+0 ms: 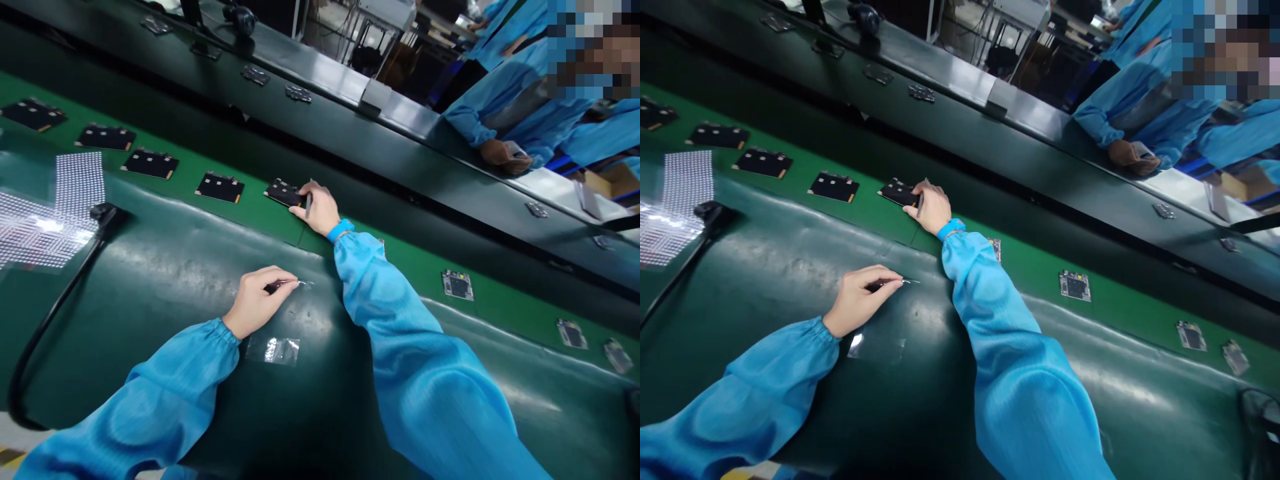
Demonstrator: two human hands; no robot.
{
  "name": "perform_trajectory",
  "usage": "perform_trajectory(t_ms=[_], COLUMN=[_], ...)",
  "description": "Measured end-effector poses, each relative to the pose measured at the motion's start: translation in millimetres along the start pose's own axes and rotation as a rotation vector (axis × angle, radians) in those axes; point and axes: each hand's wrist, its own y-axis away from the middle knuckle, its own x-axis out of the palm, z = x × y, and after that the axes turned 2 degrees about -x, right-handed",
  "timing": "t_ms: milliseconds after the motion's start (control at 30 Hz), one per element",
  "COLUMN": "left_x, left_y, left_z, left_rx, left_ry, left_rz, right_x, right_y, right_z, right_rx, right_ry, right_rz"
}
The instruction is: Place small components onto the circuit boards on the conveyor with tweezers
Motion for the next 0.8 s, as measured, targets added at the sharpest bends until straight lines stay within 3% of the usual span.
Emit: perform_trajectory(t_ms=[133, 233, 300, 400, 567, 633, 700, 800], left_x=[1, 1, 1, 0, -1, -1, -1, 0], left_y=[-1, 0, 0, -1, -3, -3, -3, -3], left_z=[-4, -5, -5, -5, -7, -7, -7, -6], left_rx=[0.014, 0.016, 0.016, 0.008, 0.009, 0.015, 0.012, -0.001], left_ry=[0.003, 0.011, 0.016, 0.017, 0.01, 0.007, 0.007, 0.005], left_rz=[-0.004, -0.001, 0.002, 0.01, 0.022, 0.026, 0.029, 0.024], right_x=[-50, -83, -87, -60, 22, 44, 50, 34], right_y=[12, 17, 13, -2, -38, -46, -50, -49], right_z=[-7, 3, 16, 36, 62, 68, 70, 68], right_rx=[-0.084, -0.181, -0.254, -0.297, -0.213, -0.218, -0.234, -0.254], right_ry=[-0.185, -0.127, -0.054, -0.005, 0.083, 0.114, 0.125, 0.112], right_rz=[-0.08, -0.063, 0.008, 0.121, 0.219, 0.276, 0.295, 0.249])
